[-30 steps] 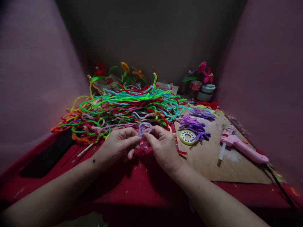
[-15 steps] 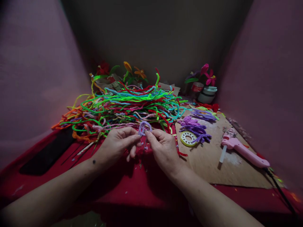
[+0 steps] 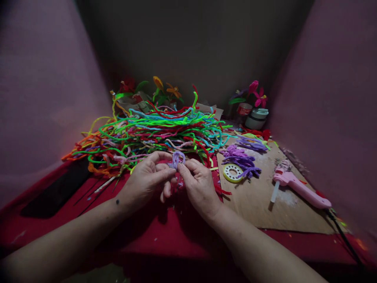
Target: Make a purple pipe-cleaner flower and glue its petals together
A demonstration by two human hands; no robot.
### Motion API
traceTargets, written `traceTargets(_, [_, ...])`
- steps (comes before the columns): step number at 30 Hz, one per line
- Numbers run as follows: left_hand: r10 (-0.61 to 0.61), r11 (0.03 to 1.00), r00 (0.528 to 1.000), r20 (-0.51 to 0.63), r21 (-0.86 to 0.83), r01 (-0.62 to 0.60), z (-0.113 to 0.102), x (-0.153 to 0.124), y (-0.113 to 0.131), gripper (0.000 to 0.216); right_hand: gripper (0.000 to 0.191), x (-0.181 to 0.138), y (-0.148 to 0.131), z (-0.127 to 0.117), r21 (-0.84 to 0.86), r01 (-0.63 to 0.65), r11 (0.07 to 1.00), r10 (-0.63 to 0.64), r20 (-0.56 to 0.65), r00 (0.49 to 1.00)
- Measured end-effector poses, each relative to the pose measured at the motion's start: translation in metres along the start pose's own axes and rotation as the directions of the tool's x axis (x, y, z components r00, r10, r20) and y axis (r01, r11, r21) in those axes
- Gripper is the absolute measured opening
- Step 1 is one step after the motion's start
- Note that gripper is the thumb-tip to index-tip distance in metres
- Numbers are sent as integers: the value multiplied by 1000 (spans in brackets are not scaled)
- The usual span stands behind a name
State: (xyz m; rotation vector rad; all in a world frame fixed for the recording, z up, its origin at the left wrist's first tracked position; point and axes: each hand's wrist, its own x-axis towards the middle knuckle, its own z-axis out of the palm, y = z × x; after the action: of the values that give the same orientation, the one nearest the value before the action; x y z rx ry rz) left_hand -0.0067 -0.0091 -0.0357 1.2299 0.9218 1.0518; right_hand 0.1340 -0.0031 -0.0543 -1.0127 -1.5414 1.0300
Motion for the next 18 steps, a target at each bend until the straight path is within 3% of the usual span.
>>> traceTargets(3, [-24,999,999,26,34,23,0,0,2,19,27,1,1,0,11,-12,1000,12,16,1000])
traceTargets(6, [-55,995,998,12,88,53,1,0,5,14,26,5,0,-2,221,-128,967,116,68,991])
traceTargets(9, [-104,989,993,54,107,98,4,-1,7,11,26,9,-1,-4,525,-307,794,245,186,952])
traceTargets(11, [-145,986,984,107,104,134,5,-2,7,11,26,11,-1,-6,592,-370,716,278,244,929])
traceTargets(13, [-179,982,973,147,88,168,6,-3,7,13,21,13,-1,-7,605,-380,700,282,255,925])
traceTargets(18, [-221,975,964,151,36,218,-1,1,3,19,16,15,0,-8,673,-315,670,294,149,944])
